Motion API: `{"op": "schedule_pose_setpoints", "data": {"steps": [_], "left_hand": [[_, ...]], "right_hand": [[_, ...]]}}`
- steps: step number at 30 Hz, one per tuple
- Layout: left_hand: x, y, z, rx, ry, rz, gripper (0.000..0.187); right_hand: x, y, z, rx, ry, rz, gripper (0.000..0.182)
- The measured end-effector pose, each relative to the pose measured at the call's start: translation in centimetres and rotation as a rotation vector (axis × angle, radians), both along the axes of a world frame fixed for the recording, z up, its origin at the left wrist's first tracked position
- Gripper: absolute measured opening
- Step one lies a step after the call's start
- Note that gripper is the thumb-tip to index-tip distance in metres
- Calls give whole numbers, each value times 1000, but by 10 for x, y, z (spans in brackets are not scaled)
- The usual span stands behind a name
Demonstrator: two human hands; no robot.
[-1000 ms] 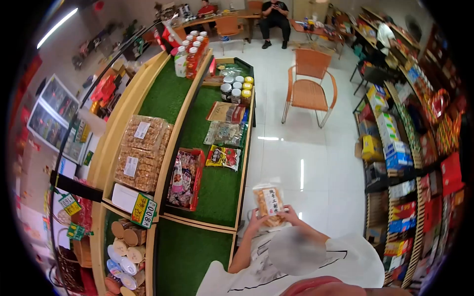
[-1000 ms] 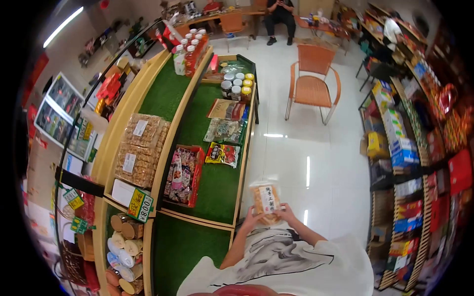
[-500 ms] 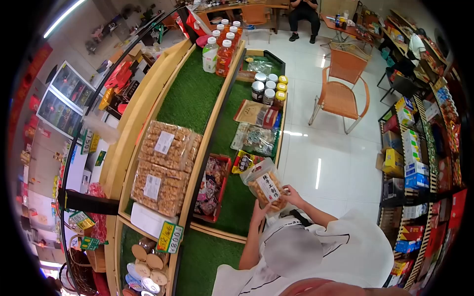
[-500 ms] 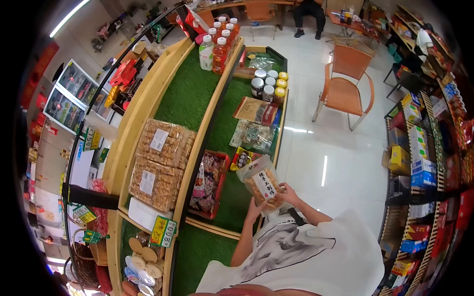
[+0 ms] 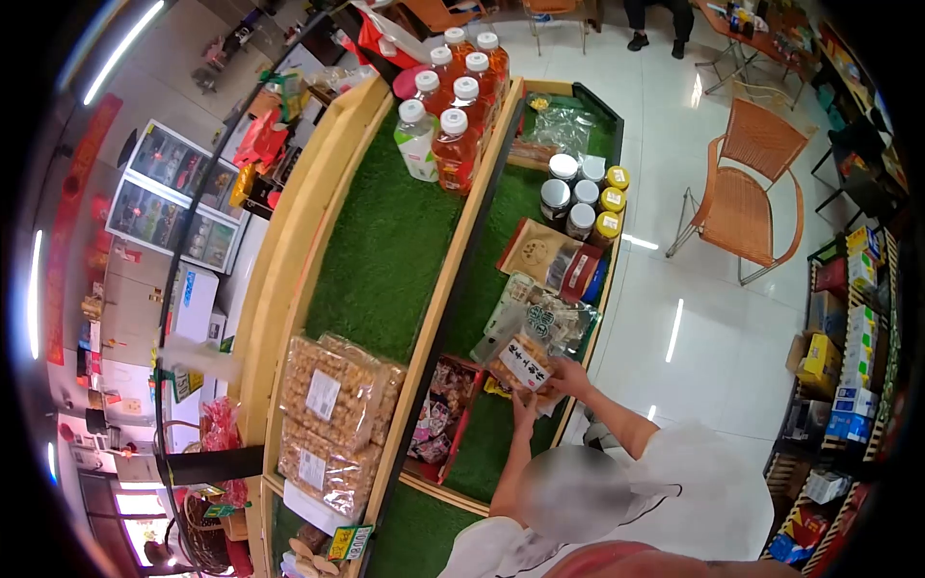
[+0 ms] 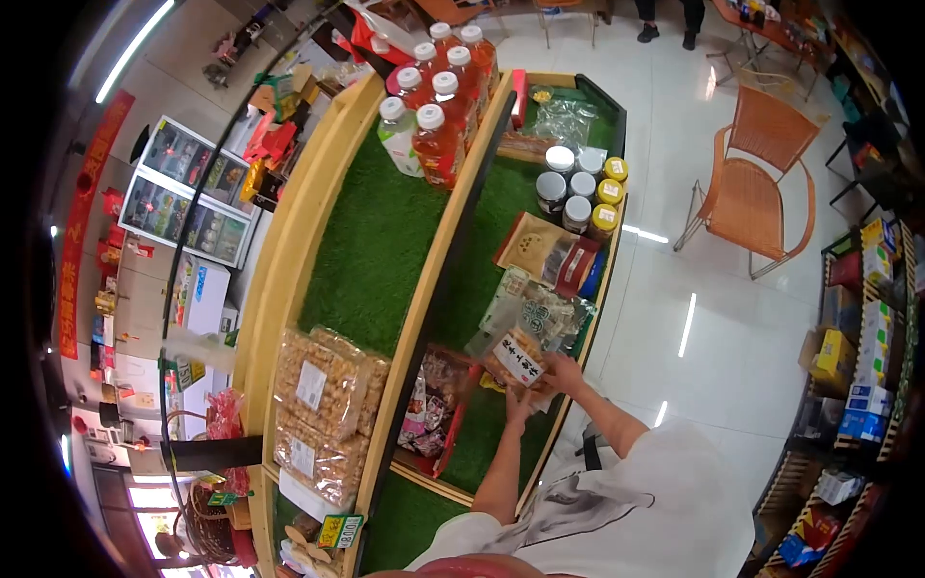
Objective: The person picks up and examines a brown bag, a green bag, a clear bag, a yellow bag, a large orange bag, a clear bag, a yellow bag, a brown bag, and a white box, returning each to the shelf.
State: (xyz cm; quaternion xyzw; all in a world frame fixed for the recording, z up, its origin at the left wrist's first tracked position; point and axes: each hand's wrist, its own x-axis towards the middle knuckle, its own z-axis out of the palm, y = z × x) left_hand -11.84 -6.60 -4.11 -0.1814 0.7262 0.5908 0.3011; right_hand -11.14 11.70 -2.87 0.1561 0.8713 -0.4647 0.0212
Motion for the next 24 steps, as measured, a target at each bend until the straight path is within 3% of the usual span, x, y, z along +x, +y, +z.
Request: {"op": "schedule_pose_setpoints", "data": {"steps": [3,6,9,14,15,19,22,24], "left_hand": [[-3,12,17,-68,-48,-1,83],[4,6,-10,-98,27,-8,84],[16,12,22,-37,100,-13,82],[70,-20,-9,-351,136,-114,72],[86,-29,-12,-403,152,-88,69],[157,-73,-17,-184,-69,115,59],[233,-99,-33,-446,178,46,54],[280,-103,-33,-476,-50,337,47]], "right_hand": [[-11,13,1,47,-96,102,59],[-11,24,11,-17,-109,163,63],[-2,22,10,31,-90,166,65],[30,29,44,152,-140,222,67],[34,27,48,165,-101,200,67],[47,7,54,231,73,207,68],[55,-18,46,221,219,342,66],[66,-40,39,197,303,496,64]]}}
